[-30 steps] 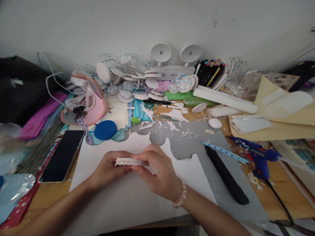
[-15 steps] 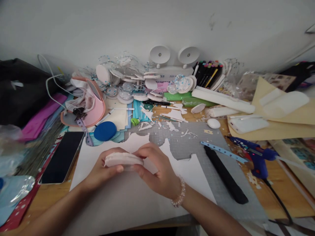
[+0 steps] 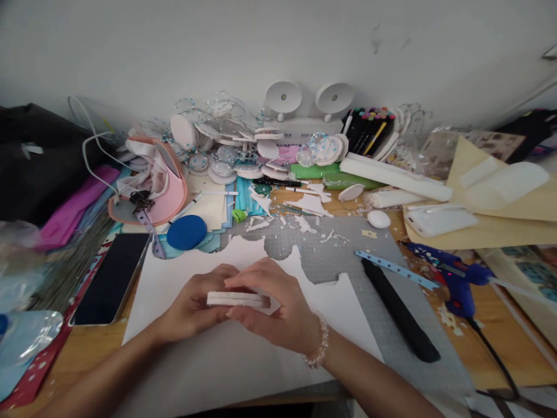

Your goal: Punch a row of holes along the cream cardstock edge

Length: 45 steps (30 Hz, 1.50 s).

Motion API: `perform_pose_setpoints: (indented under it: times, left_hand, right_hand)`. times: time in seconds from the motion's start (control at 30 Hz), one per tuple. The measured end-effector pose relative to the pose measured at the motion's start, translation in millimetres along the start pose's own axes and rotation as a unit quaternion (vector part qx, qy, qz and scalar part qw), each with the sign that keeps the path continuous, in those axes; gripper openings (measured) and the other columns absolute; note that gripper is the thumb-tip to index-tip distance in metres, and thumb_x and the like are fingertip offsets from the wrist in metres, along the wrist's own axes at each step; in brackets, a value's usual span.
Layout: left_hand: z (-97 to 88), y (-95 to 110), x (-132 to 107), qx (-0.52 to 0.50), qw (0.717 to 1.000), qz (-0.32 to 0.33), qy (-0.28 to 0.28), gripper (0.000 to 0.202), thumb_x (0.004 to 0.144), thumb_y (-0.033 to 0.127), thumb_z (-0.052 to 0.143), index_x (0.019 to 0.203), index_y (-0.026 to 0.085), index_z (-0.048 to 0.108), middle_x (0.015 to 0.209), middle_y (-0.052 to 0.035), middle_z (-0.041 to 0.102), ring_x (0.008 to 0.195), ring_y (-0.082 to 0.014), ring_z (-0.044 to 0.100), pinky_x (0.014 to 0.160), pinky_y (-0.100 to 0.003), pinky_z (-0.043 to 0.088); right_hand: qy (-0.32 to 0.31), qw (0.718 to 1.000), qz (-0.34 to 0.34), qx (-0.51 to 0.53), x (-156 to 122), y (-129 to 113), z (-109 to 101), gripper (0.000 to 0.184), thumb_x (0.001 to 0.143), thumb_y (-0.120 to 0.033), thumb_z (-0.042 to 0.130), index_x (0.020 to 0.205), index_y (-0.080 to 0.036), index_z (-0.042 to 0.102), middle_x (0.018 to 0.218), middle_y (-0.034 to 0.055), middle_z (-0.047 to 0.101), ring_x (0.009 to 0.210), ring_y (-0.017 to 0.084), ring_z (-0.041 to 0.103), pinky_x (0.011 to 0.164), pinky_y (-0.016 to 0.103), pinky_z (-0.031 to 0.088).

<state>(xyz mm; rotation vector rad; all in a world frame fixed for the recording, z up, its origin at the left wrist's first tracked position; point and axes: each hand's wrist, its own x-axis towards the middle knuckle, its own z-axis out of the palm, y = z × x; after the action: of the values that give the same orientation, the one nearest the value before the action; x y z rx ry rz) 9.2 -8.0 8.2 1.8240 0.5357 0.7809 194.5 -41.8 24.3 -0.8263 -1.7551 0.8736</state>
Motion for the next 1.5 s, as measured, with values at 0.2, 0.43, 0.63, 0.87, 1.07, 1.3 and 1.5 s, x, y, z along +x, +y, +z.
perform_pose_setpoints:
  times: [0.2,0.43,0.63,0.87,1.07,1.3,1.5]
  left_hand:
    - [-2.2,-4.1,-1.3,-0.001,1.000,0.012,0.008,0.015,0.080,0.024,0.063,0.091,0.016,0.068,0.088,-0.0111,0.069,0.088,-0.0212,0.059,0.081,-0.034,0.046]
    - [-2.5,-5.7,-1.6,0.004,1.000,0.008,-0.011,0.014,0.082,0.019,0.059,0.093,0.016,0.066,0.090,-0.0104,0.068,0.089,-0.0204,0.059,0.083,-0.035,0.044]
    - [-1.5,-3.6,-1.8,-0.074,0.997,-0.034,-0.006,0.014,0.080,0.025,0.063,0.088,0.014,0.068,0.087,-0.0093,0.067,0.086,-0.0196,0.059,0.080,-0.032,0.045]
    - [-5.4,0.8,-0.5,-0.194,0.975,-0.110,0.008,0.029,0.075,0.028,0.068,0.101,0.014,0.068,0.101,-0.0113,0.066,0.095,-0.0237,0.059,0.083,-0.034,0.046]
    - [-1.6,0.1,0.3,-0.177,0.979,-0.097,0.020,0.026,0.076,0.024,0.068,0.100,0.014,0.069,0.102,-0.0121,0.066,0.096,-0.0237,0.059,0.086,-0.036,0.045]
    - [1.5,-1.1,-1.8,-0.219,0.968,-0.120,-0.001,0.011,0.075,0.021,0.069,0.083,0.013,0.070,0.095,-0.0093,0.066,0.091,-0.0209,0.060,0.081,-0.031,0.045]
    - [2.5,-0.6,-3.0,-0.215,0.968,-0.126,-0.007,0.012,0.074,0.020,0.069,0.083,0.013,0.070,0.096,-0.0086,0.066,0.090,-0.0198,0.059,0.079,-0.028,0.045]
  right_hand:
    - [-0.013,0.999,-0.038,-0.019,3.0,-0.5,0.6,0.025,0.082,-0.019,0.061,0.107,-0.018,0.064,0.091,0.0077,0.069,0.084,0.019,0.059,0.075,0.034,0.049]
    - [-0.011,0.997,-0.062,-0.032,2.6,-2.6,0.3,0.028,0.081,-0.015,0.061,0.109,-0.017,0.063,0.086,0.0069,0.068,0.079,0.017,0.058,0.073,0.034,0.049]
    - [-0.013,0.999,-0.046,-0.026,1.9,-3.3,1.7,0.025,0.079,-0.018,0.063,0.105,-0.017,0.063,0.085,0.0061,0.067,0.080,0.017,0.058,0.074,0.033,0.047]
    - [0.018,0.999,-0.022,-0.024,-1.5,-0.3,-1.3,0.024,0.084,-0.025,0.056,0.107,-0.019,0.061,0.094,0.0076,0.064,0.090,0.020,0.057,0.080,0.037,0.045]
    - [0.039,0.998,-0.016,-0.051,-0.4,-0.8,-1.3,0.021,0.083,-0.026,0.059,0.102,-0.019,0.065,0.087,0.0065,0.063,0.082,0.019,0.057,0.074,0.036,0.046]
    - [0.046,0.997,-0.031,-0.052,0.7,-3.6,-2.8,0.021,0.083,-0.029,0.061,0.097,-0.016,0.069,0.078,0.0069,0.063,0.075,0.018,0.056,0.068,0.034,0.047]
    - [0.045,0.993,-0.057,-0.090,-0.1,-3.0,-4.6,0.023,0.086,-0.033,0.057,0.095,-0.016,0.069,0.073,0.0066,0.063,0.070,0.018,0.055,0.066,0.034,0.046]
